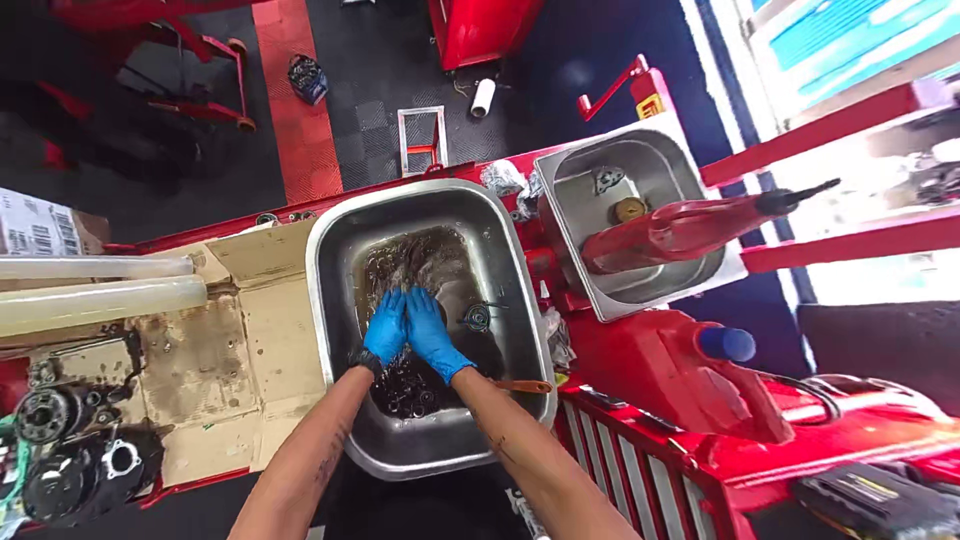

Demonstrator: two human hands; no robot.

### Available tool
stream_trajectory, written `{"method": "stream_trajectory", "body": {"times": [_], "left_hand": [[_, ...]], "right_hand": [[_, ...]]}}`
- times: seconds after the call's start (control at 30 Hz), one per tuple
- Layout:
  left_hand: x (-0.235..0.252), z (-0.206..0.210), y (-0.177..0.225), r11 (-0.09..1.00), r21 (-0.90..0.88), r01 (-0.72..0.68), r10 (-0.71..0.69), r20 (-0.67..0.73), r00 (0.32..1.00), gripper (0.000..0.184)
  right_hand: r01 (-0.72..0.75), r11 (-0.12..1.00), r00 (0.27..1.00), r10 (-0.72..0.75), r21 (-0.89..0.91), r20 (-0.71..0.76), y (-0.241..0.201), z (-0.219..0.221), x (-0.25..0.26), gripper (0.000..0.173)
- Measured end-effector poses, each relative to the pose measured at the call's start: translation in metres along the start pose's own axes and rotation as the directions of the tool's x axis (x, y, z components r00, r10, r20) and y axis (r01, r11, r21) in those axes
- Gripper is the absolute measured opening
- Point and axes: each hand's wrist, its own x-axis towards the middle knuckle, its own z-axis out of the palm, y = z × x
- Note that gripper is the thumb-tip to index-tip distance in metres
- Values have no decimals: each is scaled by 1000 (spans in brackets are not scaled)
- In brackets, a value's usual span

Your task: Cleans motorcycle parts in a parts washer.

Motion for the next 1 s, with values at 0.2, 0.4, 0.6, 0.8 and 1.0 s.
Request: {"method": "stream_trajectory", "body": {"times": [0.2,0.4,0.6,0.8,1.0], "left_hand": [[-111,-3,34,960,67,271,-274,412,869,49],[-16,-55,1,957,108,271,-265,-65,962,62],[-5,-42,7,902,34,430,-429,-46,902,70],[-98,18,58,927,-101,362,-342,171,924,62],[-102,8,57,955,-111,276,-281,-34,959,61]], "right_hand": [[130,990,901,-142,58,411,-11,-6,-94,45],[173,980,962,-190,98,197,-10,-46,-19,47],[112,994,993,-111,-18,35,-7,-51,48,60],[-115,985,993,111,-127,-36,55,-107,-41,59],[-182,942,979,200,-281,40,60,-107,-60,50]]}}
